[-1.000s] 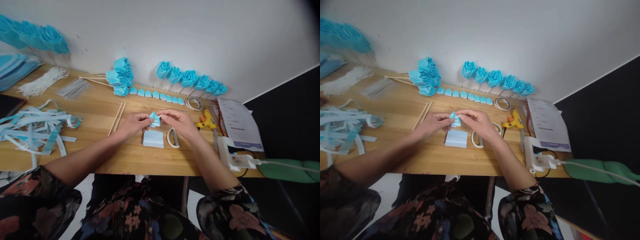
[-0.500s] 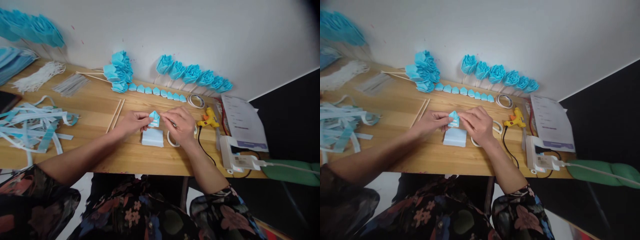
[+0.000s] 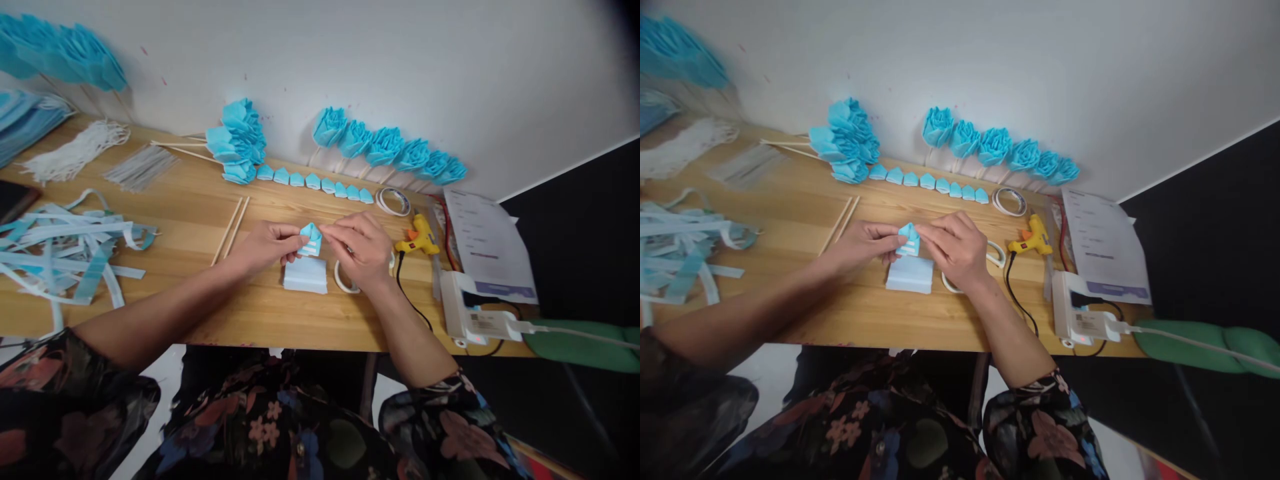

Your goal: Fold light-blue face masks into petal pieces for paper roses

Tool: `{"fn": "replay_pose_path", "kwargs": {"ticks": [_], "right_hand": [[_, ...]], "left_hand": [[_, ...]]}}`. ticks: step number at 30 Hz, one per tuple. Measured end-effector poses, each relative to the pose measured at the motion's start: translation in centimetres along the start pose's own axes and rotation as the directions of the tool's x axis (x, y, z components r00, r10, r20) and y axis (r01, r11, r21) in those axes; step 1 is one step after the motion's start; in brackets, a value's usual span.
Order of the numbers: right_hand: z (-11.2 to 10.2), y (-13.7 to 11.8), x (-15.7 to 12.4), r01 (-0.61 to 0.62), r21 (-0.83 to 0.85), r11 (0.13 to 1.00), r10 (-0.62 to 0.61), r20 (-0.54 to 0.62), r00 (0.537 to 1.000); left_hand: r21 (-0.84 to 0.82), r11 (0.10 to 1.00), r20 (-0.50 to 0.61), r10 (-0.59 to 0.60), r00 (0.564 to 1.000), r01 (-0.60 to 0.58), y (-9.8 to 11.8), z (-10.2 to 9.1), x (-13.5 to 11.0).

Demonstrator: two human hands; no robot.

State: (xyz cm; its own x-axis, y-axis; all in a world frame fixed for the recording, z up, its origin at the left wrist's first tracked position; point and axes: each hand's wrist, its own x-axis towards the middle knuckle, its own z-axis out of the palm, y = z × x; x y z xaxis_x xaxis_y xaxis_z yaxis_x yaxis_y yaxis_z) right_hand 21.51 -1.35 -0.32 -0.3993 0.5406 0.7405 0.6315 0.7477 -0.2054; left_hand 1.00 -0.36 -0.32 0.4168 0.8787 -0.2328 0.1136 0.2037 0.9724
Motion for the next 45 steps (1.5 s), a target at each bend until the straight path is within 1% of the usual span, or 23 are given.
{"fn": "replay_pose_path", "kwargs": {"ticks": [8, 14, 18, 22, 25, 28, 31, 33, 34, 35, 37, 38, 39, 41, 43, 45], "right_hand": [[0.1, 0.0, 0.0, -0.020, 0.013, 1.000, 0.020, 0.037, 0.999], [0.2, 0.0, -0.1, 0.004, 0.026, 1.000, -0.005, 0.039, 0.999], [0.2, 0.0, 0.0, -0.017, 0.023, 1.000, 0.015, 0.079, 0.997], [0.2, 0.1, 0.0, -0.048, 0.002, 0.999, 0.047, 0.123, 0.991], [0.3, 0.1, 0.0, -0.018, -0.001, 1.000, 0.018, 0.127, 0.992], [0.1, 0.1, 0.0, 0.005, 0.024, 1.000, -0.009, 0.164, 0.986], [-0.1, 0.0, 0.1, -0.032, 0.070, 0.997, 0.017, 0.210, 0.978], [-0.2, -0.2, 0.2, -0.124, 0.139, 0.982, 0.091, 0.218, 0.972], [-0.3, -0.3, 0.2, -0.200, 0.184, 0.962, 0.158, 0.223, 0.962], [-0.3, -0.3, 0.1, -0.292, 0.232, 0.928, 0.238, 0.235, 0.942], [-0.2, -0.4, 0.0, -0.476, 0.329, 0.816, 0.390, 0.294, 0.873], [-0.1, -0.4, 0.0, -0.546, 0.374, 0.750, 0.439, 0.336, 0.833], [0.1, -0.3, -0.1, -0.597, 0.416, 0.686, 0.465, 0.381, 0.799], [0.4, -0.3, -0.2, -0.655, 0.490, 0.576, 0.470, 0.456, 0.755], [0.8, -0.3, -0.3, -0.680, 0.544, 0.492, 0.465, 0.496, 0.733], [1.1, -0.4, -0.4, -0.693, 0.573, 0.437, 0.469, 0.512, 0.719]], "left_hand": [[-0.019, 0.999, 0.006, 0.026, 1.000, -0.026, -0.2, 0.0, 0.0], [-0.023, 0.996, -0.015, 0.080, 0.997, -0.081, -0.3, -0.1, 0.1], [-0.047, 0.995, -0.042, 0.088, 0.995, -0.090, -0.7, -0.2, 0.2], [-0.099, 0.991, -0.039, 0.081, 0.996, -0.085, -1.2, -0.3, 0.4], [-0.169, 0.983, -0.030, 0.067, 0.997, -0.072, -1.6, -0.3, 0.6], [-0.273, 0.960, -0.024, 0.054, 0.998, -0.059, -1.8, -0.2, 0.9], [-0.334, 0.941, -0.026, 0.045, 0.999, -0.051, -1.7, -0.3, 0.9], [-0.325, 0.945, -0.035, 0.037, 0.999, -0.046, -1.5, -0.3, 0.8], [-0.304, 0.951, -0.046, 0.038, 0.998, -0.050, -1.4, -0.3, 0.7], [-0.269, 0.961, -0.059, 0.046, 0.997, -0.060, -1.3, -0.4, 0.7], [-0.175, 0.980, -0.084, 0.078, 0.993, -0.092, -1.1, -0.4, 0.5], [-0.125, 0.986, -0.090, 0.098, 0.991, -0.109, -1.1, -0.4, 0.4], [-0.081, 0.989, -0.092, 0.117, 0.989, -0.124, -1.0, -0.4, 0.4], [-0.017, 0.988, -0.089, 0.151, 0.984, -0.153, -1.0, -0.4, 0.3], [0.027, 0.982, -0.085, 0.189, 0.978, -0.188, -1.1, -0.3, 0.3], [0.064, 0.974, -0.081, 0.223, 0.971, -0.218, -1.0, -0.3, 0.2]]}}
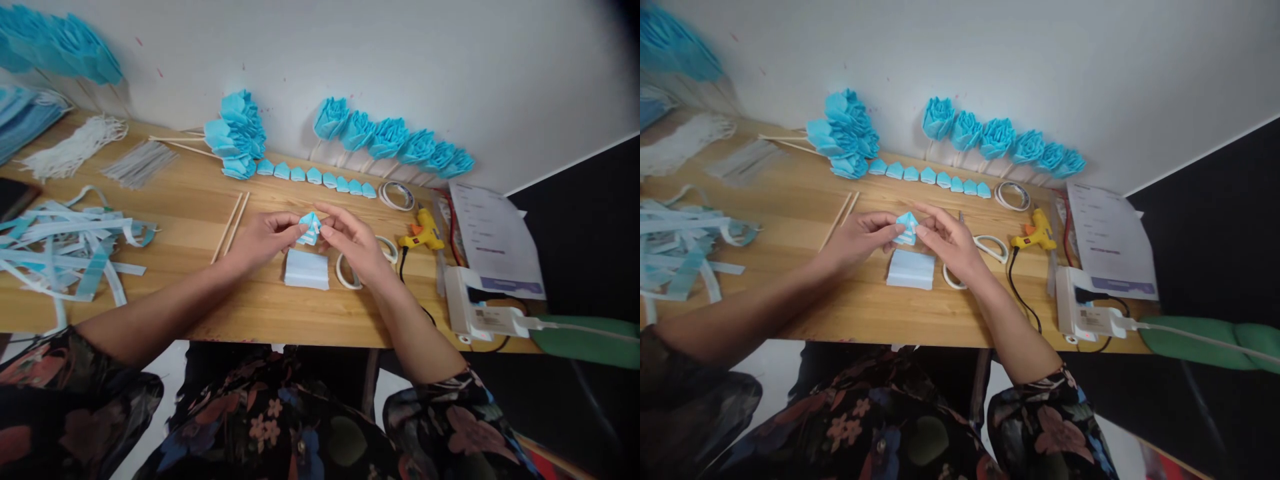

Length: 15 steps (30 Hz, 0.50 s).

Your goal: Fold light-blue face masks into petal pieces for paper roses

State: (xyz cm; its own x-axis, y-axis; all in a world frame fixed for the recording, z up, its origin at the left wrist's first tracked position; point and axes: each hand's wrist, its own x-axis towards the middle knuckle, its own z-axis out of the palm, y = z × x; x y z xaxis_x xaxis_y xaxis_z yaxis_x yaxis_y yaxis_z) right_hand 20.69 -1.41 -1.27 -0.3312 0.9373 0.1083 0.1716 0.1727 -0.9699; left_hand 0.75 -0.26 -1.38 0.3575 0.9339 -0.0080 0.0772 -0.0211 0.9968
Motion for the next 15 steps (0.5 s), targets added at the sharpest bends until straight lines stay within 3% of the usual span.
{"fn": "replay_pose_path", "kwargs": {"ticks": [5, 15], "right_hand": [[0.4, 0.5, 0.2, -0.012, 0.048, 0.999, 0.013, -0.015, 1.000], [1.3, -0.3, -0.4, 0.048, -0.165, 0.985, -0.053, -0.021, 0.998]], "left_hand": [[0.026, 0.999, 0.016, 0.028, 0.999, -0.028, 0.3, 0.2, 0.0], [0.075, 0.997, 0.036, 0.021, 0.999, -0.024, 0.0, 0.2, 0.1]]}}
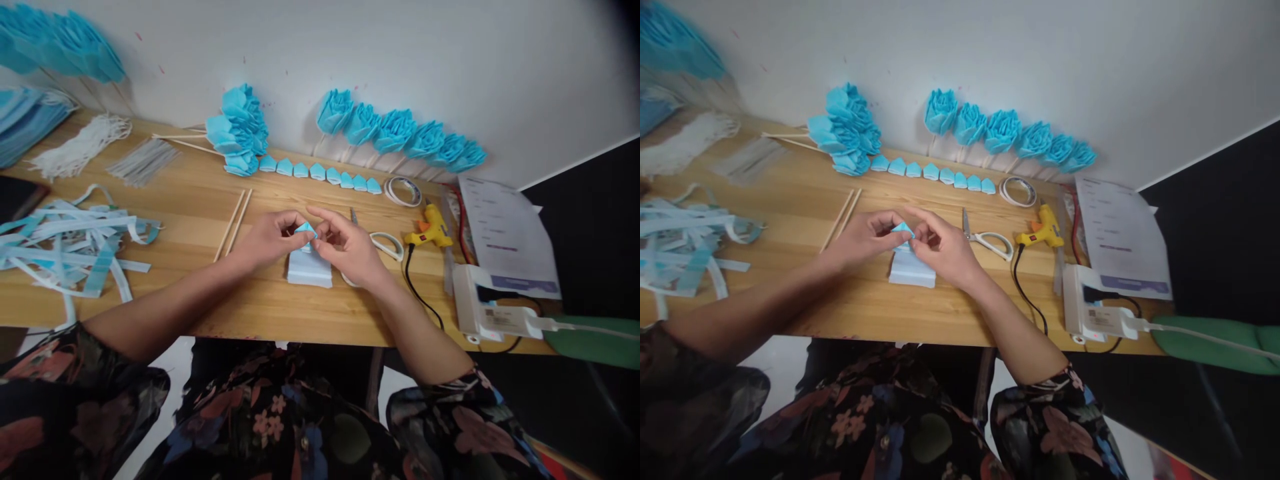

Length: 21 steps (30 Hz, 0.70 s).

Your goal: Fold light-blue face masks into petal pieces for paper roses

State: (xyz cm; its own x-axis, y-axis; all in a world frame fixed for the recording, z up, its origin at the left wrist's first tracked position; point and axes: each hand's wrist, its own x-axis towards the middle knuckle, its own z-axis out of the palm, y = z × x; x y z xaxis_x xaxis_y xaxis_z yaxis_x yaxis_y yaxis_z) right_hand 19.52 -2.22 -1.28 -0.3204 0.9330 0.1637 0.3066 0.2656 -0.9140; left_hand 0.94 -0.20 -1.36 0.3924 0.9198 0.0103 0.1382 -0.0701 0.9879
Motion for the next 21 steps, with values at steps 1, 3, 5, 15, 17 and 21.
{"fn": "replay_pose_path", "kwargs": {"ticks": [1, 3, 5, 15, 17, 21], "right_hand": [[0.0, 0.0, 0.0, 0.005, -0.003, 1.000, -0.005, 0.008, 1.000], [-0.1, -0.1, 0.0, 0.010, -0.006, 1.000, -0.009, 0.030, 1.000], [-0.3, -0.1, 0.1, 0.005, -0.005, 1.000, -0.005, 0.053, 0.999], [-1.3, 0.4, 0.4, -0.043, 0.097, 0.994, 0.028, 0.151, 0.988], [-1.3, 0.4, 0.5, -0.053, 0.122, 0.991, 0.035, 0.145, 0.989], [-0.8, 0.6, 0.6, -0.067, 0.131, 0.989, 0.056, 0.091, 0.994]], "left_hand": [[0.009, 1.000, 0.008, -0.009, 1.000, 0.009, 0.0, -0.1, 0.0], [0.006, 1.000, 0.027, -0.026, 0.999, 0.026, 0.1, -0.3, 0.0], [-0.017, 0.999, 0.045, -0.045, 0.998, 0.046, 0.1, -0.4, 0.1], [-0.105, 0.988, 0.025, -0.113, 0.993, 0.115, 0.1, -0.5, 0.4], [-0.113, 0.987, 0.016, -0.109, 0.994, 0.111, 0.1, -0.4, 0.3], [-0.067, 0.996, 0.019, -0.062, 0.998, 0.064, 0.1, -0.2, 0.2]]}}
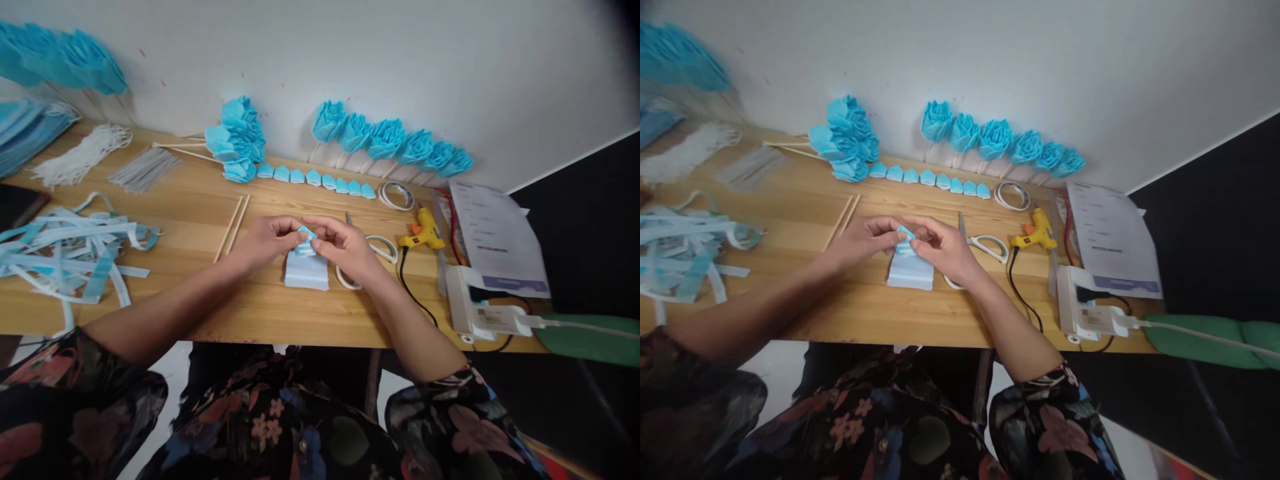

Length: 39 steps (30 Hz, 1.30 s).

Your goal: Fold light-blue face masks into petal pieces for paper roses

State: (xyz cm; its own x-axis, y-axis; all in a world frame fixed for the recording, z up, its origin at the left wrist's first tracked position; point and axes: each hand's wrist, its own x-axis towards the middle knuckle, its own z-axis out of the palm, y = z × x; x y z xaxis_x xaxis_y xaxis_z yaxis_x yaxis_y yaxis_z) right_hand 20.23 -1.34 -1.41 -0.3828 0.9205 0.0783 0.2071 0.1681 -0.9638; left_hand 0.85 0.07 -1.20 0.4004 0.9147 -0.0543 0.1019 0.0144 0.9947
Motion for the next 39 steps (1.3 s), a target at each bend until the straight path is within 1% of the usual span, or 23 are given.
{"fn": "replay_pose_path", "kwargs": {"ticks": [4, 7, 12, 18, 21, 26, 29, 34, 39], "right_hand": [[0.4, 0.2, 0.0, -0.001, -0.017, 1.000, 0.001, -0.032, 0.999], [0.5, 0.0, -0.2, 0.007, -0.077, 0.997, -0.010, -0.034, 0.999], [0.3, -0.5, -0.4, 0.010, -0.137, 0.990, -0.010, 0.000, 1.000], [-0.1, -0.3, -0.3, 0.023, -0.096, 0.995, -0.019, 0.037, 0.999], [-0.3, -0.2, -0.2, 0.005, -0.036, 0.999, -0.003, 0.036, 0.999], [-0.2, 0.0, 0.0, 0.019, 0.003, 1.000, -0.019, -0.015, 1.000], [0.1, -0.1, -0.1, 0.020, -0.036, 0.999, -0.021, -0.035, 0.999], [0.5, -0.7, -0.4, 0.022, -0.144, 0.989, -0.028, -0.043, 0.999], [0.3, -0.8, -0.3, 0.025, -0.142, 0.990, -0.031, -0.034, 0.999]], "left_hand": [[0.096, 0.994, 0.025, 0.041, 0.999, -0.043, -0.3, -0.1, -0.1], [0.155, 0.987, 0.031, 0.032, 0.999, -0.036, -0.6, -0.2, -0.1], [0.135, 0.991, 0.038, -0.016, 0.999, 0.010, -0.5, -0.3, -0.2], [0.095, 0.995, 0.039, -0.035, 0.999, 0.032, 0.1, -0.3, -0.2], [0.081, 0.997, 0.016, -0.012, 1.000, 0.011, 0.1, -0.2, -0.1], [0.061, 0.997, 0.005, 0.048, 0.999, -0.049, -0.2, 0.0, -0.1], [0.097, 0.992, 0.026, 0.081, 0.996, -0.083, -0.5, 0.1, -0.1], [0.224, 0.971, 0.050, 0.079, 0.996, -0.088, -0.6, -0.2, -0.2], [0.252, 0.963, 0.075, 0.079, 0.994, -0.096, -0.5, -0.4, 0.0]]}}
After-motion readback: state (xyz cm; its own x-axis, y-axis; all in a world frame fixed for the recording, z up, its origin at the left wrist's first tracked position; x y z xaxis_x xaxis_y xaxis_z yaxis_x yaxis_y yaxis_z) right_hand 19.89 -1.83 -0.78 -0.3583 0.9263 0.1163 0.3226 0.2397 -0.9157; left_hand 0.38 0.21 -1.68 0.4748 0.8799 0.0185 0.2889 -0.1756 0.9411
